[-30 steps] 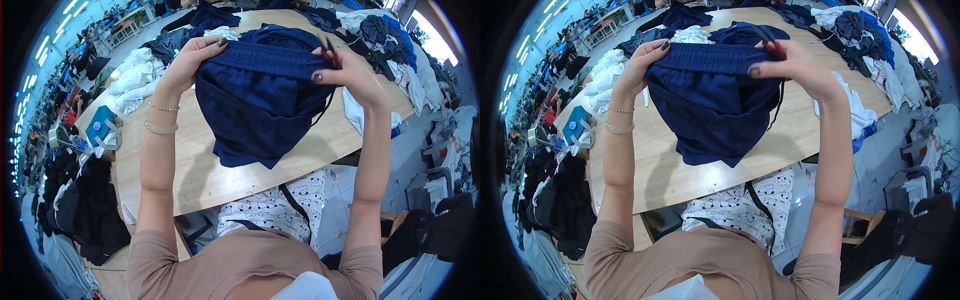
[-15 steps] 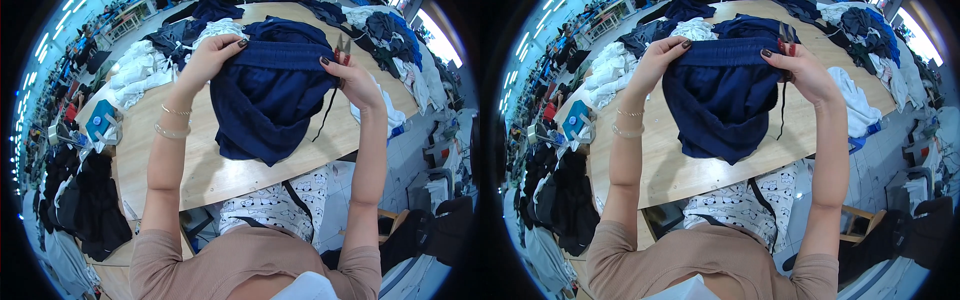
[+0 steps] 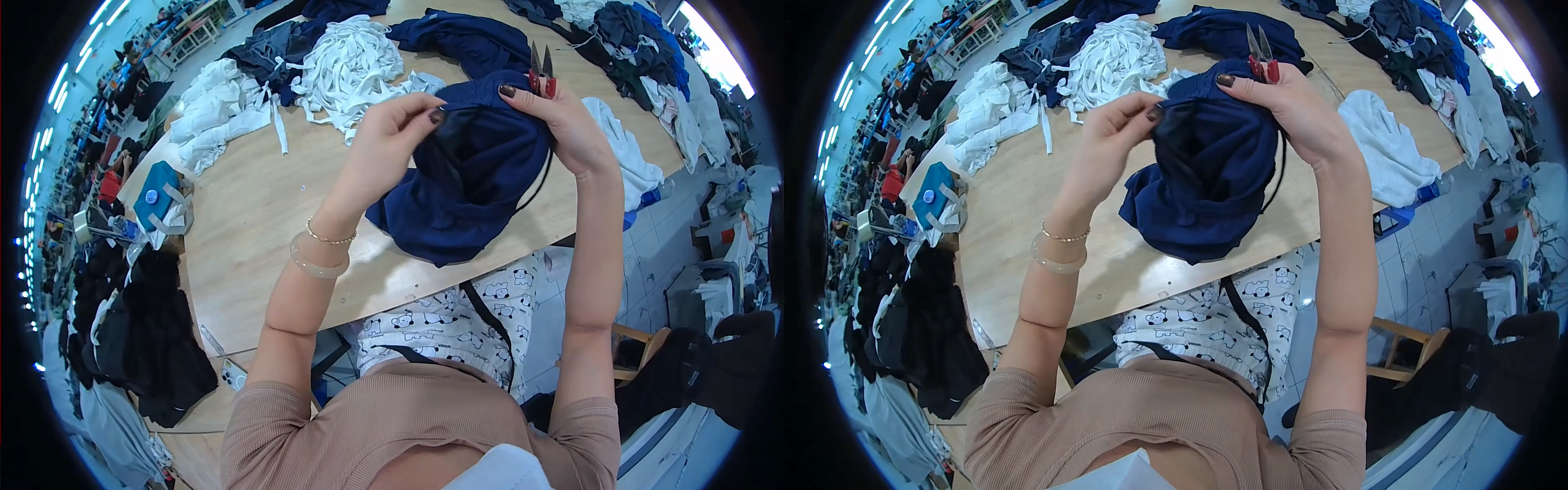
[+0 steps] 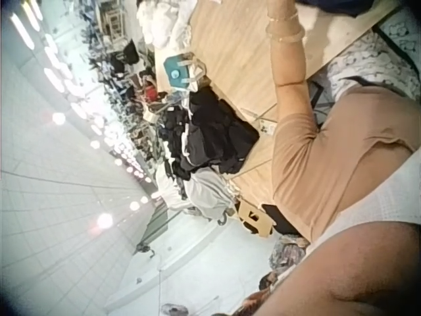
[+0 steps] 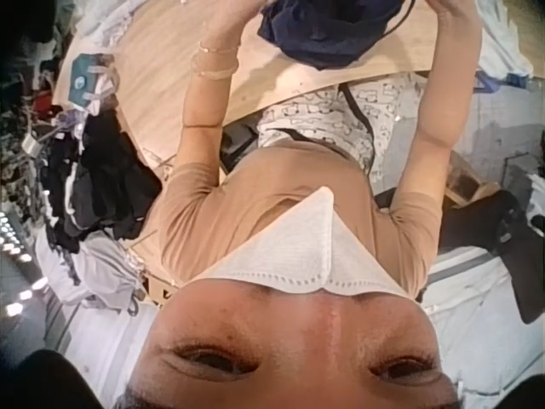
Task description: Trimming excess threads from navy blue garments and attaching labels in a factory setting.
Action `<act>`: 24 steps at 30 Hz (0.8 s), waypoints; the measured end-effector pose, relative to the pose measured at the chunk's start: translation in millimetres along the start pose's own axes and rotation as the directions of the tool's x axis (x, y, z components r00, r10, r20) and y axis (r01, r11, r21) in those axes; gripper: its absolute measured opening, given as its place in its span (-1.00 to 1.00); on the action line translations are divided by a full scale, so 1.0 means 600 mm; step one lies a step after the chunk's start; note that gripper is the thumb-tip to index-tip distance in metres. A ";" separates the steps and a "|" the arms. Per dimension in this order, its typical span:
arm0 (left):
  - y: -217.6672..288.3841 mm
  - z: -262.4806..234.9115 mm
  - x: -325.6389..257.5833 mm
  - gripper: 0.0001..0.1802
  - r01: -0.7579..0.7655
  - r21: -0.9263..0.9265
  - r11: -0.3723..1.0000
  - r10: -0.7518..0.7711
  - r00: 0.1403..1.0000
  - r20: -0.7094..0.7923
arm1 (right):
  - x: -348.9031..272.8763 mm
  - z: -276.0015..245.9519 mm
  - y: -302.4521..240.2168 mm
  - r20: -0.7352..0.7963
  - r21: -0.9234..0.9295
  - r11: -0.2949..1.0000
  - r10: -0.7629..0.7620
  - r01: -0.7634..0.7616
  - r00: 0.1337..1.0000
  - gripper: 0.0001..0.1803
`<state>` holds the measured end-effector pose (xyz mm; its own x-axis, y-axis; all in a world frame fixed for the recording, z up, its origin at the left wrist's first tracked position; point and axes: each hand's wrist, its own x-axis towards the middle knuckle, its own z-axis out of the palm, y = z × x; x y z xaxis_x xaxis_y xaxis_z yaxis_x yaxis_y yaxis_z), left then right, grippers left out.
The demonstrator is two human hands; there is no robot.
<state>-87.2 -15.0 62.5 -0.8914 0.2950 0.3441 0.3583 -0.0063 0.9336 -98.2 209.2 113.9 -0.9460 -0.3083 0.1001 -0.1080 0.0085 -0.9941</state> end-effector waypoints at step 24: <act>0.020 -0.027 -0.015 -0.91 0.213 -0.559 0.801 -0.252 0.968 0.006 | -0.045 0.010 0.050 -0.464 -0.282 0.945 -0.287 0.167 0.838 -0.76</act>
<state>-79.5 -33.1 72.2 -0.9512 0.2931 0.0968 -0.0576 -0.4765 0.8773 -73.9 212.3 81.4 -0.9036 0.1810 0.3882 -0.3463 0.2248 -0.9108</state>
